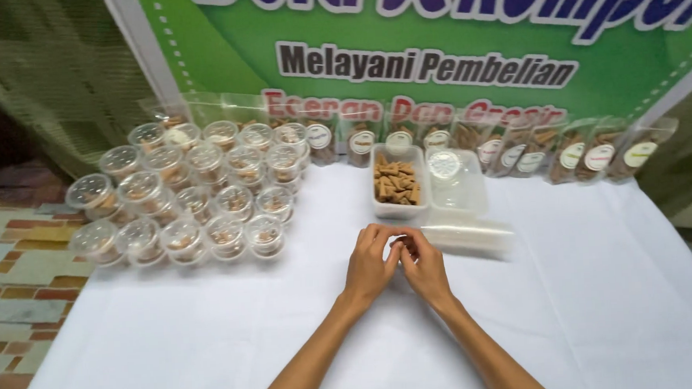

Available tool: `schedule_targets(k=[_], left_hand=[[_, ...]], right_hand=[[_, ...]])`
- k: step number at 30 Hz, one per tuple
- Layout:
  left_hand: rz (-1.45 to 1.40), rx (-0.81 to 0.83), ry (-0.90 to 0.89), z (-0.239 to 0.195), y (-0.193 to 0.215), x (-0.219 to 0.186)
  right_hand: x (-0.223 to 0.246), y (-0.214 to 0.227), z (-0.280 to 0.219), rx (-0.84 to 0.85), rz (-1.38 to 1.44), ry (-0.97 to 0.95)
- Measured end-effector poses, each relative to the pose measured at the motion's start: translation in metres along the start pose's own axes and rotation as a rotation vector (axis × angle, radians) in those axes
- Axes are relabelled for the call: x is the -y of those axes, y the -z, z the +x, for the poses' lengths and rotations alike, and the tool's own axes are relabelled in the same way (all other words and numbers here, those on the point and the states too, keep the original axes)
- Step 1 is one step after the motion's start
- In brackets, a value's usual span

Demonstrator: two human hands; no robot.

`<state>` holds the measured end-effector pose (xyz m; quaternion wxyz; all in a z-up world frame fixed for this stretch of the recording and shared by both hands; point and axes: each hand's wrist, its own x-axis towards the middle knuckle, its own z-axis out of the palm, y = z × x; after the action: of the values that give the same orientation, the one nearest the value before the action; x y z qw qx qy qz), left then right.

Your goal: The person fills small clear plastic cups with brown snack pieces from a larger container, then seals each cup with a lid. The filled cups are placed in a stack on the table. The process is repeated multiple times.

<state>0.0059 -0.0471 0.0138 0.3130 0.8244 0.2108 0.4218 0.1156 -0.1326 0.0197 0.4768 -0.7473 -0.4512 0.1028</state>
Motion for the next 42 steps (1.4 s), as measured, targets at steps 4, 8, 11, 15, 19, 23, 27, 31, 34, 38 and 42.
schedule_targets(k=[4, 8, 11, 15, 19, 23, 27, 31, 34, 38, 42], left_hand=[[-0.041, 0.076, -0.049, 0.006, -0.047, 0.002], [-0.025, 0.119, -0.119, 0.020, -0.074, 0.007], [-0.011, 0.130, -0.134, 0.027, -0.086, 0.010], [-0.026, 0.139, -0.135, 0.031, -0.091, 0.017], [-0.067, 0.205, -0.037, 0.034, -0.082, 0.014], [-0.096, 0.267, 0.056, 0.036, -0.080, 0.011], [-0.094, 0.287, 0.070, 0.037, -0.078, 0.010], [-0.075, 0.290, 0.074, 0.036, -0.083, 0.014], [-0.077, 0.293, 0.081, 0.036, -0.081, 0.011], [-0.079, 0.289, 0.102, 0.038, -0.078, 0.008], [-0.087, 0.286, 0.108, 0.038, -0.077, 0.006]], right_hand=[[-0.030, 0.030, -0.008, -0.048, -0.024, -0.073], [-0.053, 0.039, -0.007, -0.100, -0.056, -0.108], [-0.055, 0.038, -0.008, -0.113, -0.053, -0.128], [-0.046, 0.041, -0.007, -0.076, -0.053, -0.185], [-0.056, 0.041, -0.004, -0.023, -0.058, -0.242], [-0.054, 0.043, -0.004, 0.000, -0.055, -0.256], [-0.050, 0.043, -0.003, 0.012, -0.068, -0.249], [-0.056, 0.040, -0.004, -0.017, -0.052, -0.224], [-0.055, 0.041, -0.004, -0.054, -0.059, -0.203], [-0.080, 0.049, -0.001, -0.342, -0.116, -0.098], [-0.095, 0.068, 0.001, -0.626, -0.329, -0.055]])
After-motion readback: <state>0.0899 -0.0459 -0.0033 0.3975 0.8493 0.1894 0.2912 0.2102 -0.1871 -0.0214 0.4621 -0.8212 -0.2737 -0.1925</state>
